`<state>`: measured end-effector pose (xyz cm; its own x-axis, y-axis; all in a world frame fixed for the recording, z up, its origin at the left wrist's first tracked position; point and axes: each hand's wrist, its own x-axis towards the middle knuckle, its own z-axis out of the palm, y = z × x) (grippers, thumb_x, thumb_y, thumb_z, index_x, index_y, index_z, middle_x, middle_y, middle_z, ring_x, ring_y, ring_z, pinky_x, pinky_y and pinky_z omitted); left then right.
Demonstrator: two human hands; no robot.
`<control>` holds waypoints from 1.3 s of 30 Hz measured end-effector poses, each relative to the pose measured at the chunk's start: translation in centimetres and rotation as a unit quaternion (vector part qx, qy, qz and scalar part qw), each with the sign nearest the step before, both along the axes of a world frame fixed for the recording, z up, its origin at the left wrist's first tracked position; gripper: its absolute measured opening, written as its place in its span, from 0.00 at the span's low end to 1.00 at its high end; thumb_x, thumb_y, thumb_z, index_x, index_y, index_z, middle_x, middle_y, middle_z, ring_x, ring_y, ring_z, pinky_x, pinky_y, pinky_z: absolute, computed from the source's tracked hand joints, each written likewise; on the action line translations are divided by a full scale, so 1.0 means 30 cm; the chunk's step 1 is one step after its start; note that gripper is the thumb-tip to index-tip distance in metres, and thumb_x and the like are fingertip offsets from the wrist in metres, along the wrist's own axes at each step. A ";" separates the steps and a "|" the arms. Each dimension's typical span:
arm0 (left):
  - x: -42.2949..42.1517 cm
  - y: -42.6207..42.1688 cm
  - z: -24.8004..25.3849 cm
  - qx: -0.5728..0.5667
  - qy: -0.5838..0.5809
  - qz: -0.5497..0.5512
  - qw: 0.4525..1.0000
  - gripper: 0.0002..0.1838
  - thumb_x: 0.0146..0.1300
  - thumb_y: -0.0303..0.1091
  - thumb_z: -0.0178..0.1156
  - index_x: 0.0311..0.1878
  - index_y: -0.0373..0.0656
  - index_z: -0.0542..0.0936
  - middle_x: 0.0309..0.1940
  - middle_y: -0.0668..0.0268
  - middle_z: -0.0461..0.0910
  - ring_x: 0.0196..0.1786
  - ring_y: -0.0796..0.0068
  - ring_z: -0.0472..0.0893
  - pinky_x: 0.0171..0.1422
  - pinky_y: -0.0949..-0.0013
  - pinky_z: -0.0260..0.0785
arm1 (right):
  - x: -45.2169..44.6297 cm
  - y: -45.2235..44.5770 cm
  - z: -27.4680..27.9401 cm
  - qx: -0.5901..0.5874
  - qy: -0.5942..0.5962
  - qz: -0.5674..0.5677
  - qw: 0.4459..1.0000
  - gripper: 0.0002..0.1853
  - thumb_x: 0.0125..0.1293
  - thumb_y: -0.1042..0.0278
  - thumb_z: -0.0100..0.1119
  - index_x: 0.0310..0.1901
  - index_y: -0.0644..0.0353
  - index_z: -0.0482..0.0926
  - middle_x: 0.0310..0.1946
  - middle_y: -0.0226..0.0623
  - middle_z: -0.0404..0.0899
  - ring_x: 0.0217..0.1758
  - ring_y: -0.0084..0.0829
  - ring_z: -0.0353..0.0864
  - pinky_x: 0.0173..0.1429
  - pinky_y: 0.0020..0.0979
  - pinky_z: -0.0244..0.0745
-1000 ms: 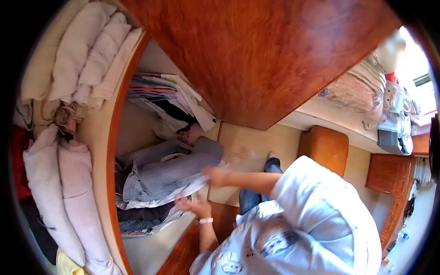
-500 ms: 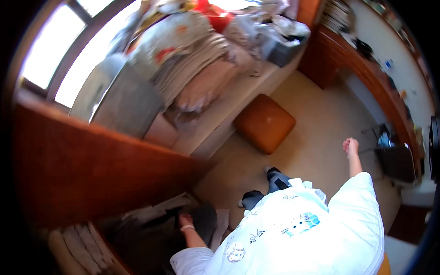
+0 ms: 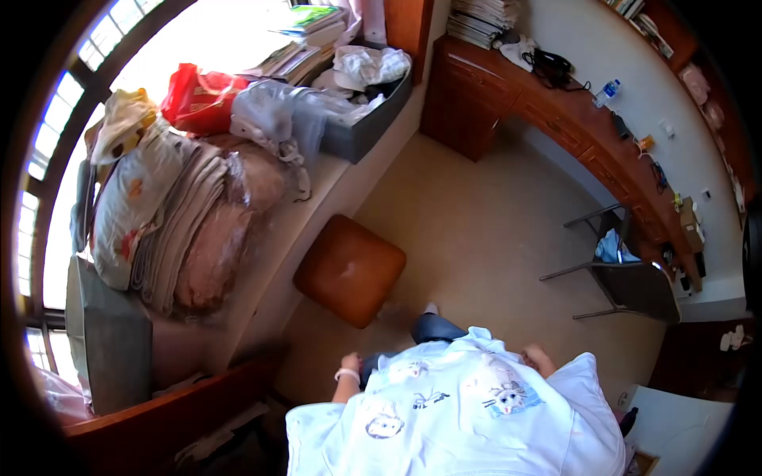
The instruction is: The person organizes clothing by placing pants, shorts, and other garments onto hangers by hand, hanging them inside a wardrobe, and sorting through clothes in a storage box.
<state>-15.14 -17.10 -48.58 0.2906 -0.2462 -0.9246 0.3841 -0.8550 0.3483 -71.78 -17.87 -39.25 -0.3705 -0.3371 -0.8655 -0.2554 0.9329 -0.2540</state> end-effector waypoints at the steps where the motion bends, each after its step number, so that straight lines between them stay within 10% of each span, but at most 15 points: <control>1: -0.011 -0.081 -0.037 -0.004 0.029 0.002 1.000 0.09 0.52 0.34 0.53 0.20 0.42 0.72 0.14 0.67 0.69 0.13 0.74 0.67 0.17 0.70 0.58 | -0.042 -0.082 0.013 -0.020 0.012 -0.008 1.000 0.11 0.59 0.64 0.44 0.31 0.61 0.73 0.21 0.38 0.76 0.21 0.31 0.76 0.21 0.35 0.73; 5: -0.050 -0.430 -0.019 -0.091 -0.105 -0.081 0.987 0.06 0.53 0.33 0.53 0.29 0.40 0.74 0.17 0.67 0.71 0.16 0.74 0.69 0.19 0.70 0.62 | -0.185 -0.490 0.051 -0.110 0.020 0.038 0.993 0.07 0.59 0.67 0.48 0.31 0.60 0.72 0.20 0.35 0.75 0.18 0.26 0.74 0.19 0.28 0.70; 8: -0.015 -0.674 -0.058 -0.112 -0.214 -0.049 0.969 0.11 0.46 0.27 0.58 0.35 0.36 0.73 0.30 0.59 0.76 0.35 0.68 0.75 0.43 0.67 0.68 | -0.143 -0.788 0.076 -0.184 -0.021 0.041 0.982 0.05 0.59 0.69 0.49 0.32 0.60 0.72 0.20 0.31 0.74 0.18 0.22 0.71 0.21 0.25 0.67; 16: -0.084 -1.707 0.486 -0.362 -0.586 -0.169 0.705 0.20 0.46 0.26 0.59 0.45 0.34 0.70 0.43 0.51 0.70 0.50 0.52 0.69 0.56 0.58 0.61 | -0.006 -1.487 0.141 -0.184 -0.103 0.186 0.960 0.06 0.61 0.68 0.51 0.36 0.60 0.73 0.28 0.32 0.75 0.29 0.21 0.73 0.32 0.23 0.69; 25: -0.100 -2.526 0.575 -0.500 -0.481 -0.424 0.581 0.22 0.42 0.13 0.46 0.44 0.38 0.75 0.49 0.51 0.70 0.53 0.50 0.70 0.58 0.61 0.63 | 0.274 -2.296 0.218 -0.319 -0.071 0.330 0.886 0.06 0.59 0.71 0.54 0.37 0.63 0.74 0.27 0.30 0.74 0.29 0.20 0.72 0.35 0.23 0.70; 29: -0.005 -2.694 0.433 -0.399 -0.401 -0.432 0.702 0.29 0.45 0.18 0.50 0.55 0.46 0.69 0.60 0.52 0.61 0.61 0.45 0.62 0.63 0.55 0.58 | 0.521 -2.656 0.350 -0.323 -0.119 0.397 0.851 0.08 0.59 0.72 0.55 0.39 0.63 0.74 0.29 0.31 0.76 0.32 0.21 0.74 0.38 0.24 0.71; 32: 0.026 -2.678 0.496 0.046 -0.521 -0.548 0.653 0.53 0.38 0.45 0.66 0.69 0.64 0.47 0.69 0.55 0.44 0.63 0.30 0.52 0.65 0.37 0.44 | 0.695 -2.892 0.370 -0.370 -0.168 0.447 0.797 0.08 0.58 0.74 0.53 0.39 0.64 0.73 0.31 0.38 0.77 0.34 0.28 0.77 0.40 0.27 0.72; 39: 0.045 -2.608 0.280 0.067 -0.561 -0.490 0.664 0.40 0.40 0.41 0.66 0.59 0.46 0.61 0.48 0.47 0.69 0.49 0.50 0.71 0.54 0.55 0.61 | 1.322 -3.320 0.406 -0.542 -0.151 0.624 0.543 0.28 0.48 0.69 0.60 0.53 0.60 0.64 0.52 0.50 0.64 0.57 0.50 0.62 0.60 0.42 0.58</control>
